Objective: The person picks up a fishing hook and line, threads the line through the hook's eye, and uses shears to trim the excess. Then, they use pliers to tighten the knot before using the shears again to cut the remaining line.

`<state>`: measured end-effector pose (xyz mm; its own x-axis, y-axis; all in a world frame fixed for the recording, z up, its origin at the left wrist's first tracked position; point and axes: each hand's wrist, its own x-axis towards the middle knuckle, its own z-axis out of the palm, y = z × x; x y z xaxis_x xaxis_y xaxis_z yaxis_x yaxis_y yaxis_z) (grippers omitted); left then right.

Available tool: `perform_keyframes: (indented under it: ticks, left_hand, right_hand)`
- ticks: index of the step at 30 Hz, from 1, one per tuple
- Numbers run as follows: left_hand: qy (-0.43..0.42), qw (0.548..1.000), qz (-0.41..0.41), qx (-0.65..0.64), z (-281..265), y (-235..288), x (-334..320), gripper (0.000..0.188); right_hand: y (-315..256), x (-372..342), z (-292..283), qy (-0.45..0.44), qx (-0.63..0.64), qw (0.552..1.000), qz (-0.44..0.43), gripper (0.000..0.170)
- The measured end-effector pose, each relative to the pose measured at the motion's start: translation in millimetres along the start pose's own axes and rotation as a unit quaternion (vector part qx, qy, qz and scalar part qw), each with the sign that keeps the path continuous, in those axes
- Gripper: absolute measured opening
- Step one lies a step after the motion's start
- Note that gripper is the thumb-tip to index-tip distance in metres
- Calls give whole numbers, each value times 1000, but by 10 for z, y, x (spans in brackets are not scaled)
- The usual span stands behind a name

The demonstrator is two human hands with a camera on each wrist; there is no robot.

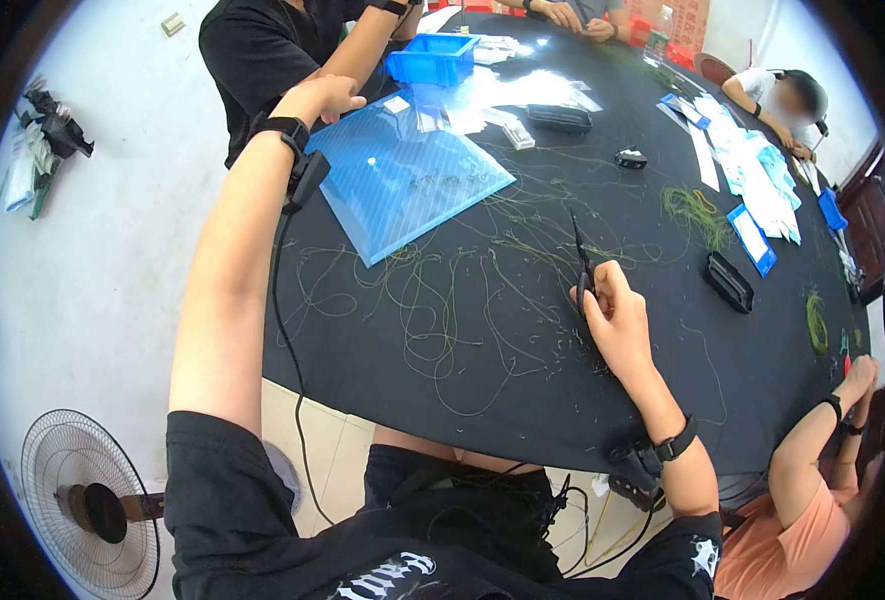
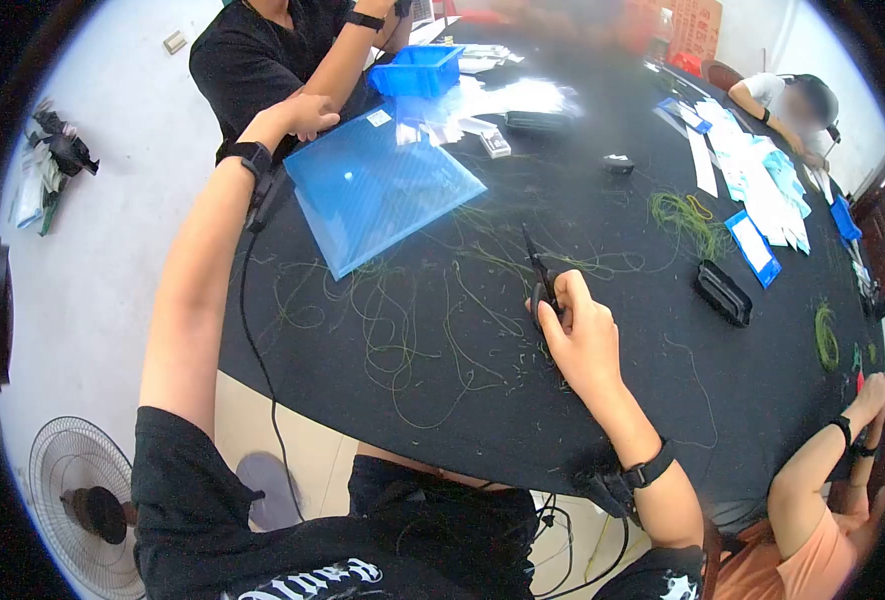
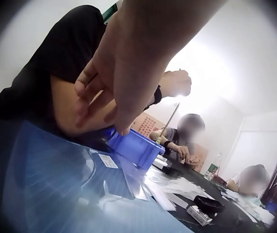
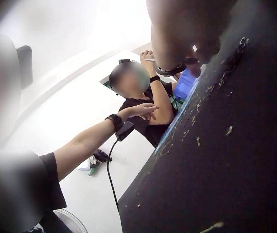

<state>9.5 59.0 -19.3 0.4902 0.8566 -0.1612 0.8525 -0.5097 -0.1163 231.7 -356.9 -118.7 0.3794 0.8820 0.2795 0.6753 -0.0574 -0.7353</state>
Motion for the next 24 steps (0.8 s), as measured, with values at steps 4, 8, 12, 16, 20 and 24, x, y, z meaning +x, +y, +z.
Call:
perform_keyframes:
  ticks: [4, 8, 12, 16, 20, 24]
  left_hand:
    - [-25, 1000, 10, -9, -118, 16, -52, 41]
    - [73, 993, 66, -63, -79, -75, -62, 41]
    - [33, 993, 61, -97, -77, -110, -99, 46]
    - [-7, 990, 67, -126, -134, -97, -321, 56]
    - [9, 986, 75, -149, -120, -121, -544, 59]
    - [-8, 971, 108, -215, -98, -252, -603, 68]
  right_hand:
    - [-12, 3, -10, -7, -15, 1000, -6, 21]
    - [-2, 7, -13, -16, -19, 1000, 4, 22]
    - [-2, 3, -8, -6, -18, 1000, -3, 22]
    - [65, 13, 17, 6, -13, 1000, -6, 21]
    - [53, 18, 8, 9, 6, 1000, 2, 21]
    - [39, 22, -12, 14, -3, 1000, 5, 21]
